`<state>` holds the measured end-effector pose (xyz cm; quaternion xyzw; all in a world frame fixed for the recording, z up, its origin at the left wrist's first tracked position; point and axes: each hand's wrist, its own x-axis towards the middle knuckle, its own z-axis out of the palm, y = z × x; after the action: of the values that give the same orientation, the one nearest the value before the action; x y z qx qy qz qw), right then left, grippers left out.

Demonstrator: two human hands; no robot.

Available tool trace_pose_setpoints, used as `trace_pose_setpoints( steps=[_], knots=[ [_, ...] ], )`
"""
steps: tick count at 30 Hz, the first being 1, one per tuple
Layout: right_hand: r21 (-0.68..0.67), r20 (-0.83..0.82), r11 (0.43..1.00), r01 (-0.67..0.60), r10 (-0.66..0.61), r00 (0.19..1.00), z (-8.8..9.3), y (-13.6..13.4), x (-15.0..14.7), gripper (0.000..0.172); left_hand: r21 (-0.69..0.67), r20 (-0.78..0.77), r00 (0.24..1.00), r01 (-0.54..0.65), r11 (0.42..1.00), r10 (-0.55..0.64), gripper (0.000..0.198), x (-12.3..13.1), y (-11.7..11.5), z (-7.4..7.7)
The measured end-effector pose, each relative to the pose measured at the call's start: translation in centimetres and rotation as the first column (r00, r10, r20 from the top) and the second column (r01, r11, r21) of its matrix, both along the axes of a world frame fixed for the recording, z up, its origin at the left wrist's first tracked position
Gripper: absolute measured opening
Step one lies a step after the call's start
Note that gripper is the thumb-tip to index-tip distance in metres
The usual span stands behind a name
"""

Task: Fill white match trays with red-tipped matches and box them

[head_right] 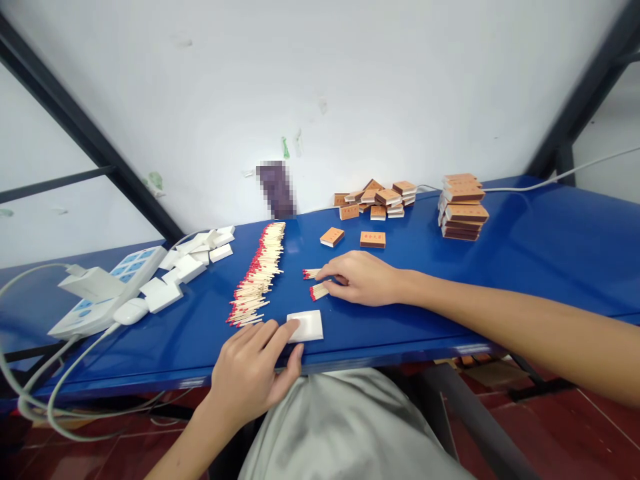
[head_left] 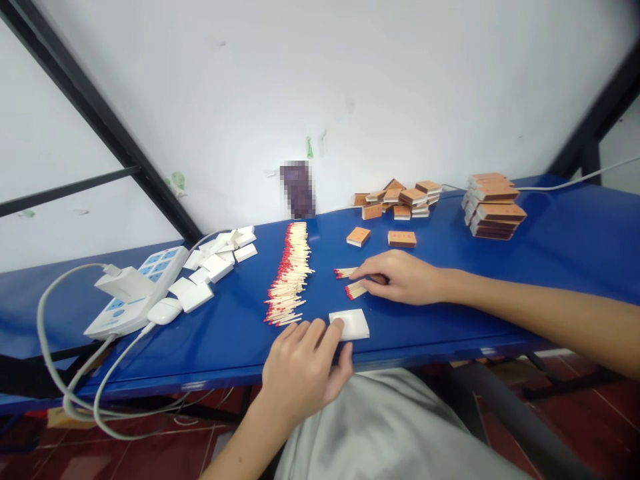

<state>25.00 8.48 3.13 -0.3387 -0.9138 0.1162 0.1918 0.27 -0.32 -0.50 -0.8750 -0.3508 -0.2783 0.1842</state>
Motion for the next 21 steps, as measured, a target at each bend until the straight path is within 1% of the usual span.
trace_pose_setpoints(
  steps=[7,12,17,21],
  knots=[
    [-0.023,0.023,0.999,0.042,-0.042,0.999,-0.2,0.19,0.08,0.037,-0.011,0.005,1.0,0.003,1.0,-0.003,0.021,-0.07,-0.01,-0.12],
    [-0.019,0.034,1.0,0.018,-0.018,0.999,-0.05,0.08,0.01,0.035,-0.018,-0.003,1.0,0.0,1.0,0.0,0.021,-0.05,0.05,-0.12],
    [-0.011,0.031,1.0,0.029,-0.029,0.999,-0.11,0.12,-0.01,0.036,-0.007,0.0,1.0,0.004,1.0,-0.004,0.021,-0.05,0.03,-0.06],
    [-0.009,0.013,1.0,0.014,-0.013,1.0,-0.14,0.11,0.0,0.035,-0.004,0.002,1.0,-0.001,1.0,0.001,0.021,-0.06,-0.05,-0.04]
  ],
)
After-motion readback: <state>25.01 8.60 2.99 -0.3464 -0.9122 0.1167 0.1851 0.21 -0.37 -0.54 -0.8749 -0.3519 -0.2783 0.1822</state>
